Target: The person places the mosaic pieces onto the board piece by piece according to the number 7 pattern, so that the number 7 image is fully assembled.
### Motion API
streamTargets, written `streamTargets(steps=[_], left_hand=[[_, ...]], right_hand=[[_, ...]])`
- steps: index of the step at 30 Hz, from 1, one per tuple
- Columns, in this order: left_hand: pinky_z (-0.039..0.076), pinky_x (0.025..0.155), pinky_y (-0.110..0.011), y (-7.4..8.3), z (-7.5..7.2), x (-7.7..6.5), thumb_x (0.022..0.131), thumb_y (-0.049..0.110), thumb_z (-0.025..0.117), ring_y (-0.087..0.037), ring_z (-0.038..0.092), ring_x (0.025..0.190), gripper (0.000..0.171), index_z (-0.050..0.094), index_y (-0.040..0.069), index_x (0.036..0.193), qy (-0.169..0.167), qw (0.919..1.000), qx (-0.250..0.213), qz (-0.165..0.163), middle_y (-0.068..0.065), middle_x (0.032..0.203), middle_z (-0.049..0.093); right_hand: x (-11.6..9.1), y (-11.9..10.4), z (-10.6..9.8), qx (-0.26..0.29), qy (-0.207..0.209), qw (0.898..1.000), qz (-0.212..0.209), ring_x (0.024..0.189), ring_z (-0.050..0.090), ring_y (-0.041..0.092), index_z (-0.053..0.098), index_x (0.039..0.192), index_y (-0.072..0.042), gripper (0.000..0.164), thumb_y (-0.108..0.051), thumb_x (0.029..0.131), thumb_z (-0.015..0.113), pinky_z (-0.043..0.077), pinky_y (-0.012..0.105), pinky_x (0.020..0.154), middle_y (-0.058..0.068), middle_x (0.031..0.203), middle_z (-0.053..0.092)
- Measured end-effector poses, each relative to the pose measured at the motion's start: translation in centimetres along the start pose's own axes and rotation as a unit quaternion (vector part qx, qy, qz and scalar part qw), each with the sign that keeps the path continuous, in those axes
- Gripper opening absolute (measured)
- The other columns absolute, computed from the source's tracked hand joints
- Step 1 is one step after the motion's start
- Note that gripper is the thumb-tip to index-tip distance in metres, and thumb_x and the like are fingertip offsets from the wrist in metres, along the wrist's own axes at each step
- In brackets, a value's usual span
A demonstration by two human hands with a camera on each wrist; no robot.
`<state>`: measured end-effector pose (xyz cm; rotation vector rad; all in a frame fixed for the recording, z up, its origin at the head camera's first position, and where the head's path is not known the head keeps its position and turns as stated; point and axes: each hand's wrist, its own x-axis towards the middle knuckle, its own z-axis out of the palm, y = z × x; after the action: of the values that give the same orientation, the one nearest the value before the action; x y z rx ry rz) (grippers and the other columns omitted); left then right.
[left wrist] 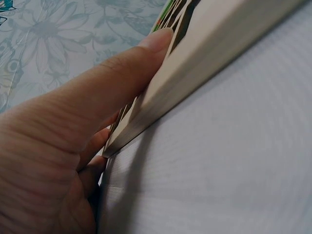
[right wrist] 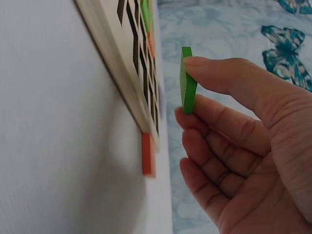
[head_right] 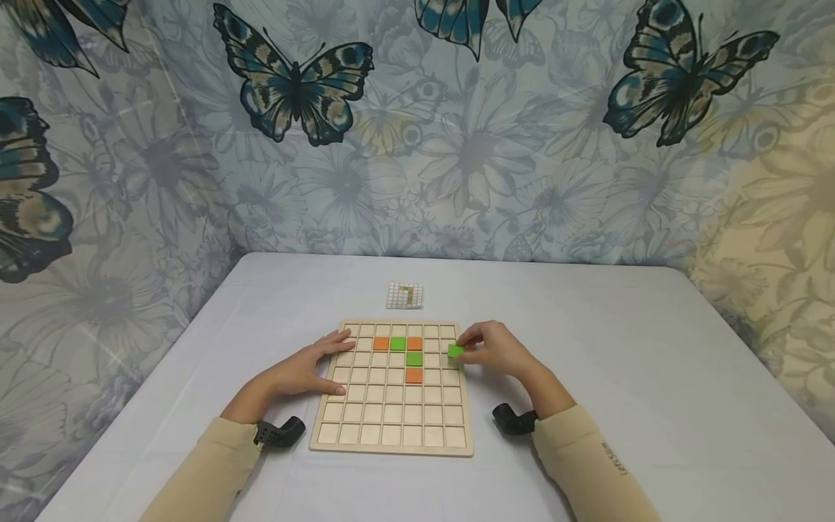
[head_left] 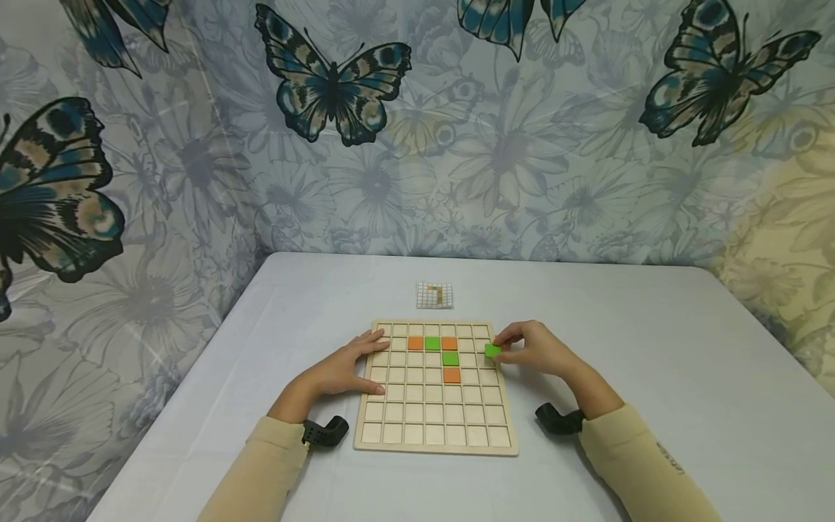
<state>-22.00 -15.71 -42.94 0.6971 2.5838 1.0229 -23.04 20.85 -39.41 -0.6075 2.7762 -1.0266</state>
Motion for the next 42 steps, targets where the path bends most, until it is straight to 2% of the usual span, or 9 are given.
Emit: streamTargets(steps=[8,12,19,25,30,33,42], left_hand=[[0.012,0.114,-0.057,0.2,-0.1,0.0,0.069,0.038,0.081,-0.03,0.004,0.146,0.086,0.041,0.015,0.142,-0.003,1.0,-0.002,0.0,-0.001,0.157,0.017],[0.012,0.114,-0.057,0.3,-0.1,0.0,0.069,0.038,0.081,-0.03,0.004,0.146,0.085,0.041,0.016,0.142,-0.004,1.0,-0.001,0.0,-0.001,0.157,0.017],[0.012,0.114,-0.057,0.5,-0.2,-0.1,0.07,0.039,0.08,-0.03,0.004,0.146,0.086,0.041,0.016,0.142,-0.005,1.0,0.001,-0.003,-0.001,0.157,0.017],[0.012,0.114,-0.057,0.3,-0.1,0.0,0.07,0.039,0.08,-0.03,0.005,0.146,0.085,0.041,0.016,0.142,-0.004,1.0,0.004,-0.002,-0.001,0.157,0.017],[0.012,0.114,-0.057,0.1,-0.1,0.0,0.069,0.039,0.08,-0.03,0.005,0.146,0.085,0.041,0.017,0.142,-0.002,1.0,0.004,-0.004,0.0,0.157,0.017],[0.012,0.114,-0.057,0.1,0.0,0.0,0.069,0.04,0.08,-0.029,0.004,0.146,0.086,0.041,0.018,0.142,-0.002,1.0,0.006,-0.006,0.0,0.157,0.017],[0.012,0.114,-0.057,0.0,0.0,0.0,0.069,0.039,0.08,-0.031,0.005,0.146,0.086,0.041,0.016,0.142,-0.002,1.0,0.002,0.0,-0.001,0.157,0.017]], right_hand=[[-0.2,-1.4,0.9,0.011,-0.023,0.999,-0.029,0.089,0.058,0.021,0.069,0.092,-0.006,0.019,-0.016,0.077,0.075,0.047,0.042,0.084,0.003,0.094,0.068],[-0.4,-2.1,1.4,0.008,-0.039,0.998,-0.045,0.091,0.06,0.022,0.069,0.093,-0.007,0.019,-0.016,0.077,0.075,0.048,0.044,0.087,0.002,0.094,0.068],[-0.6,-3.2,2.1,0.0,-0.048,0.997,-0.062,0.088,0.059,0.019,0.068,0.091,-0.009,0.022,-0.021,0.075,0.077,0.049,0.035,0.079,0.0,0.092,0.068],[-0.7,-3.8,2.9,0.005,-0.056,0.995,-0.078,0.09,0.06,0.016,0.069,0.089,-0.01,0.018,-0.019,0.075,0.077,0.052,0.032,0.081,-0.002,0.092,0.067],[-0.9,-4.4,3.3,0.012,-0.077,0.995,-0.067,0.093,0.06,0.016,0.068,0.09,-0.012,0.019,-0.02,0.075,0.077,0.052,0.034,0.083,-0.004,0.093,0.065],[-1.0,-4.7,3.6,0.002,-0.08,0.994,-0.068,0.092,0.059,0.016,0.068,0.09,-0.012,0.02,-0.021,0.075,0.077,0.051,0.033,0.082,-0.005,0.092,0.065],[-1.1,-5.2,4.3,-0.033,-0.078,0.991,-0.105,0.084,0.055,0.012,0.069,0.086,-0.014,0.015,-0.019,0.074,0.077,0.049,0.025,0.074,-0.007,0.088,0.064]])
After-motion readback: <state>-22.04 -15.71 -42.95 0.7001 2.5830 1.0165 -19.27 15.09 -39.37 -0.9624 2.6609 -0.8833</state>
